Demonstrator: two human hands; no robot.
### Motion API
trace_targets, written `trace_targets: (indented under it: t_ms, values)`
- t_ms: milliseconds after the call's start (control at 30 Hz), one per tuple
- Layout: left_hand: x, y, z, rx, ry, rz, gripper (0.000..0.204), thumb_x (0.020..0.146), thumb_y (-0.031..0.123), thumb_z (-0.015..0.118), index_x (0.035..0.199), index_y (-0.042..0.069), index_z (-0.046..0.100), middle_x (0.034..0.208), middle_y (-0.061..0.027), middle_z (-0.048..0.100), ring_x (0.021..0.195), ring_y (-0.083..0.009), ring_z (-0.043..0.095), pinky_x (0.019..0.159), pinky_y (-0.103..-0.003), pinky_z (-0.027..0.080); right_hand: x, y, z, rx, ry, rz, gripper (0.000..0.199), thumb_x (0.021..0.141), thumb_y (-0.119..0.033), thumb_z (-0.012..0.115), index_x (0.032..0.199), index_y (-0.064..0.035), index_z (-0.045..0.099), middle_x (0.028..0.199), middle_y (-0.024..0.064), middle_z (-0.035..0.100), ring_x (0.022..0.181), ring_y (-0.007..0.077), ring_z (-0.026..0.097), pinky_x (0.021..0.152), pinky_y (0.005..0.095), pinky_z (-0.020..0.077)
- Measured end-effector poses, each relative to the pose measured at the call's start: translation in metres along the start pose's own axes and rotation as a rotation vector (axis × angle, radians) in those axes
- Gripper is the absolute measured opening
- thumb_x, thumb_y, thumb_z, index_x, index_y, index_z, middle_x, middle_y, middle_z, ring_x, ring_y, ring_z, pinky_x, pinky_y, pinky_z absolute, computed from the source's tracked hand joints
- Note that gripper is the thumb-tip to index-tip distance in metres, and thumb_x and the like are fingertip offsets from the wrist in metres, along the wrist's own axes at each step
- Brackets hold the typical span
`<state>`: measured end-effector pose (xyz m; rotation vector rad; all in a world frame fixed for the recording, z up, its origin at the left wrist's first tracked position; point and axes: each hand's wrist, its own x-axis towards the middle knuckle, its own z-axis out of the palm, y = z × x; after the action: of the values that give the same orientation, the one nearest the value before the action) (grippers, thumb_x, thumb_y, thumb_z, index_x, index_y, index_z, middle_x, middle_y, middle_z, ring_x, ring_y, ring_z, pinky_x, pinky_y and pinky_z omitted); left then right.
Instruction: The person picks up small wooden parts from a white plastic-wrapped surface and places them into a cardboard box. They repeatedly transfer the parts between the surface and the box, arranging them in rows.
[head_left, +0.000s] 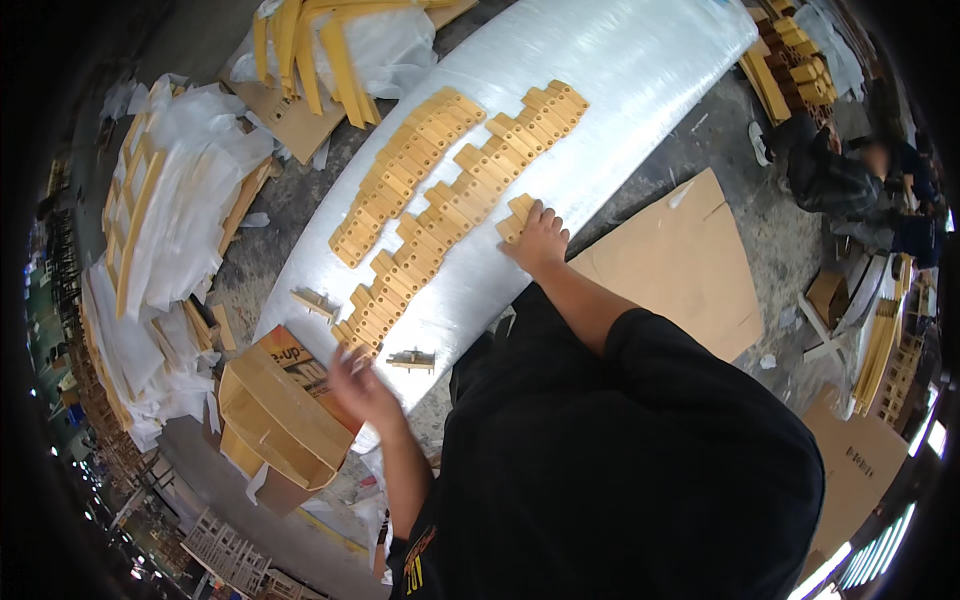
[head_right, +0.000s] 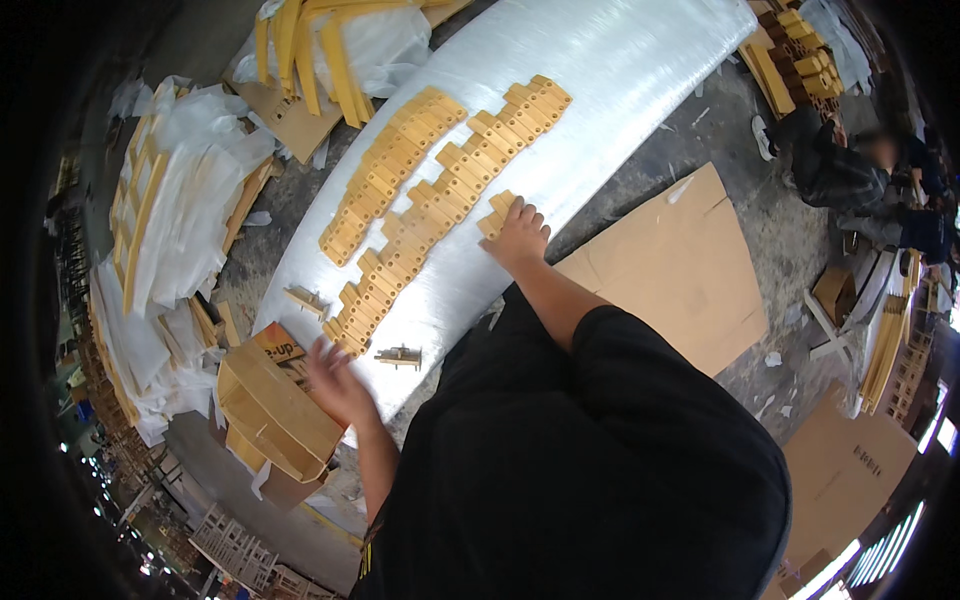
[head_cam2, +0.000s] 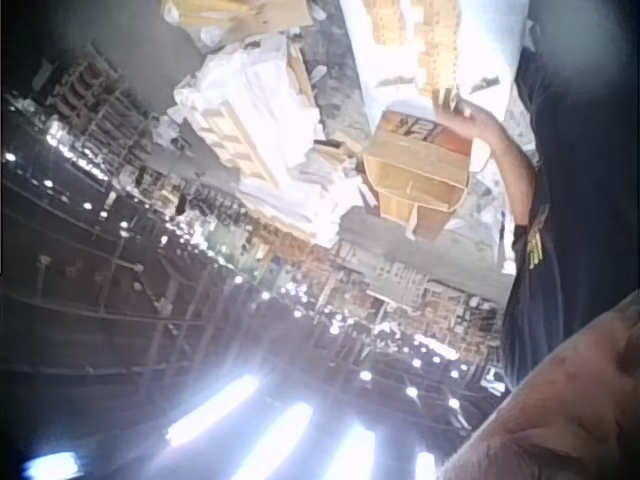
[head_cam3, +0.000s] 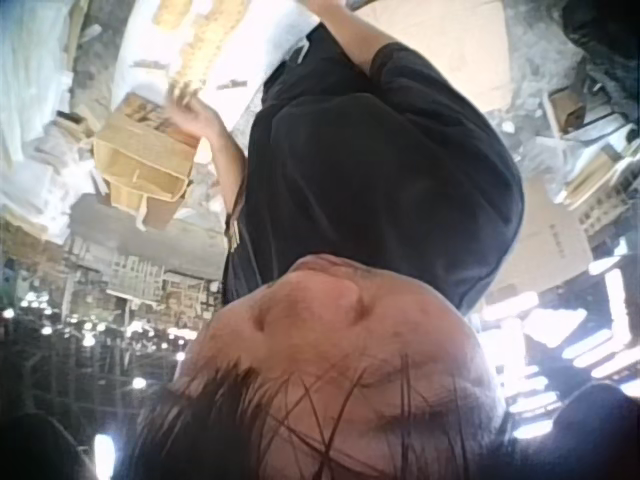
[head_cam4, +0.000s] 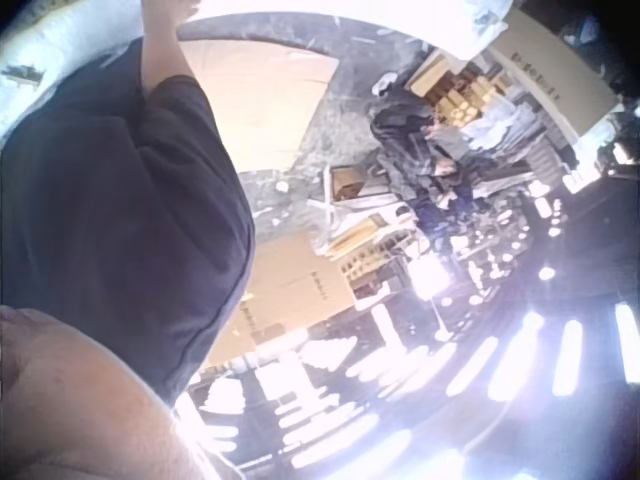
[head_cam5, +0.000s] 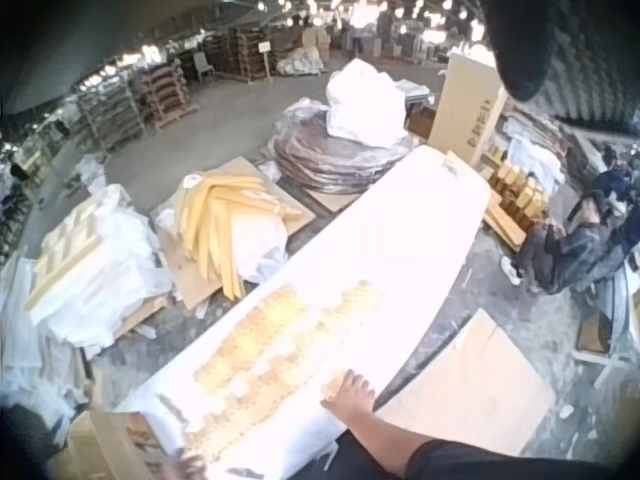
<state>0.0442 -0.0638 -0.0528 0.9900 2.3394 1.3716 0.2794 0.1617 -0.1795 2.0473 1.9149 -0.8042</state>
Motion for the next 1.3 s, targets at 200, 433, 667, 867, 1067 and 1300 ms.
trace_targets:
  t_ms: [200,433,667,867,1067,1300]
  values:
    - [-0.004,-0.003,0.147,0.09,-0.873,-0.218,0.034,0.098,0.015,0.062,0.129,0.002,0.06,0.111,-0.0177,0.072,0.098,-0.0286,0.071,0.08,-0.038,0.058,0.014,0.038,-0.013,0.125,0.078,-0.055,0.086,0.082,-0.045,0.078,0.145,-0.0004,0.04,0.133,0.0199,0.053,0.124,0.0369,0.053,0.101,0.055,0.043]
    - [-0.001,-0.016,0.258,0.478,-0.996,-0.304,0.057,0.095,0.042,0.064,0.131,-0.001,0.055,0.112,-0.0256,0.071,0.102,-0.0407,0.07,0.092,-0.045,0.054,0.032,0.06,-0.011,0.129,0.111,-0.244,0.065,0.079,-0.029,0.076,0.133,-0.0022,0.052,0.117,0.019,0.06,0.11,0.0376,0.059,0.091,0.049,0.05]
    - [-0.008,-0.027,0.326,0.547,-0.844,-0.474,0.069,0.096,0.051,0.062,0.128,-0.008,0.045,0.089,-0.0246,0.071,0.067,-0.0317,0.072,0.064,-0.039,0.057,0.034,0.058,-0.005,0.202,0.198,-0.355,0.068,0.078,-0.029,0.077,0.134,-0.002,0.049,0.115,0.0182,0.06,0.109,0.0372,0.059,0.091,0.0477,0.0504]
    - [-0.009,-0.044,0.327,0.564,-0.816,-0.452,0.069,0.095,0.053,0.064,0.122,-0.007,0.045,0.077,-0.0186,0.069,0.051,-0.0253,0.066,0.051,-0.035,0.054,0.046,0.064,-0.006,0.191,0.223,-0.208,0.072,0.08,-0.024,0.074,0.141,-0.0008,0.043,0.122,0.0164,0.057,0.112,0.0353,0.057,0.091,0.0482,0.0492]
    - [-0.001,0.011,0.33,0.649,-0.845,-0.578,0.085,0.087,0.059,0.069,0.131,-0.007,0.04,0.109,-0.0282,0.069,0.096,-0.0407,0.069,0.085,-0.046,0.055,0.044,0.076,-0.005,0.255,0.268,-0.243,0.075,0.077,-0.018,0.074,0.143,0.001,0.042,0.12,0.0196,0.057,0.113,0.0378,0.056,0.092,0.0501,0.0485]
    - [0.011,0.027,0.327,0.69,-0.893,-0.61,0.083,0.084,0.051,0.072,0.134,-0.006,0.039,0.118,-0.0316,0.067,0.11,-0.0438,0.068,0.096,-0.048,0.053,0.112,0.144,-0.04,0.368,0.577,-0.129,0.069,0.079,-0.013,0.075,0.138,0.0062,0.046,0.118,0.0247,0.059,0.111,0.0439,0.056,0.097,0.0505,0.0467]
